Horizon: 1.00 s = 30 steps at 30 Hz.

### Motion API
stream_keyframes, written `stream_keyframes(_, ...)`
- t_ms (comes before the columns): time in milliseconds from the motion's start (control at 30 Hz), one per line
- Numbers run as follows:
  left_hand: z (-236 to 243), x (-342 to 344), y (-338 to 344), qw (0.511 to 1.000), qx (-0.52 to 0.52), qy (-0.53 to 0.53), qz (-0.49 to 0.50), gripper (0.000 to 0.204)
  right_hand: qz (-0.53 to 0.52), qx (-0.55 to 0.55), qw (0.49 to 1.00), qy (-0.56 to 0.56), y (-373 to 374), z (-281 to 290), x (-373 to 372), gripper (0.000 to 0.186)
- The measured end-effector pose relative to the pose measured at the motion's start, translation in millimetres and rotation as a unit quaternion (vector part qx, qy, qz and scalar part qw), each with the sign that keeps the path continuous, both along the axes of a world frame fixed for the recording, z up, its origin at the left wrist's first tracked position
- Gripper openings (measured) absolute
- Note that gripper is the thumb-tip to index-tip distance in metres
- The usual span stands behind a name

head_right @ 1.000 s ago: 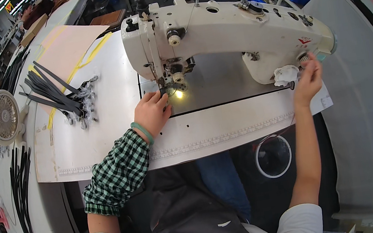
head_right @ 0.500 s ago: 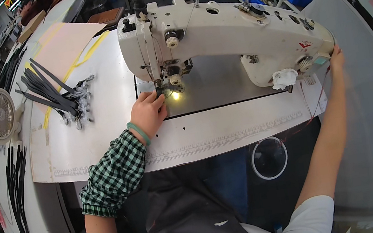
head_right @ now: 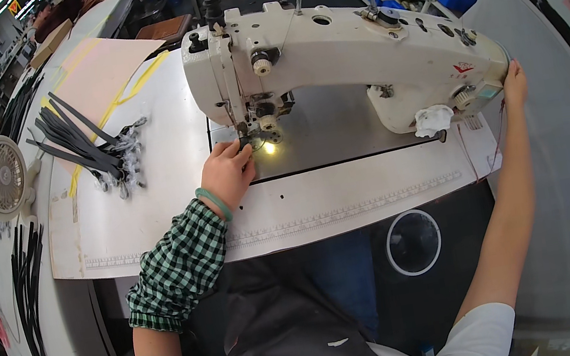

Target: The person operates an industrial sewing machine to stitch long black straps. They feed the straps through the machine, guide them with both hands, and cut the thread after each pass. The person repeats this process for multiple straps in a factory setting.

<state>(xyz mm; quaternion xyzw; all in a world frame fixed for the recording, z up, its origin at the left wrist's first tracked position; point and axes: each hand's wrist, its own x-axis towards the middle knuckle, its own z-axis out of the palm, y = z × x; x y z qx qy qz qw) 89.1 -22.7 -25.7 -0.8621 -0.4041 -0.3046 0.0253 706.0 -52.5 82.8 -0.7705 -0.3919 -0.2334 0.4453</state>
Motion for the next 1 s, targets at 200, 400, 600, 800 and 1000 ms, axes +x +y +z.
stream_keyframes(200, -2.5, -4.2, 1.2, 1.0, -0.001, -0.005, 0.009, 0.018, 0.015, -0.115, 0.963, 0.242, 2.8, 20.7, -16.9, 0.045)
stream_keyframes(400, -3.4, -1.3, 4.6, 1.0, -0.013, -0.014, -0.006, 0.018, 0.118, 0.159, 0.957, 0.212, -3.8, -56.2, -2.7, 0.047)
stream_keyframes(600, -1.9, -3.4, 3.8, 1.0, -0.014, 0.005, -0.002, 0.018, 0.045, 0.11, 0.975, 0.186, -0.9, -44.4, -1.3, 0.049)
stream_keyframes(800, -2.2, -3.2, 4.3, 1.0, 0.0, 0.002, -0.002, 0.017, -0.017, -0.054, 0.997, 0.048, 1.5, -4.5, 11.4, 0.05)
stream_keyframes(1000, -6.0, -4.6, 5.9, 1.0, -0.007, -0.002, -0.003, 0.018, 0.052, -0.096, 0.967, 0.229, -4.0, 5.2, 12.6, 0.049)
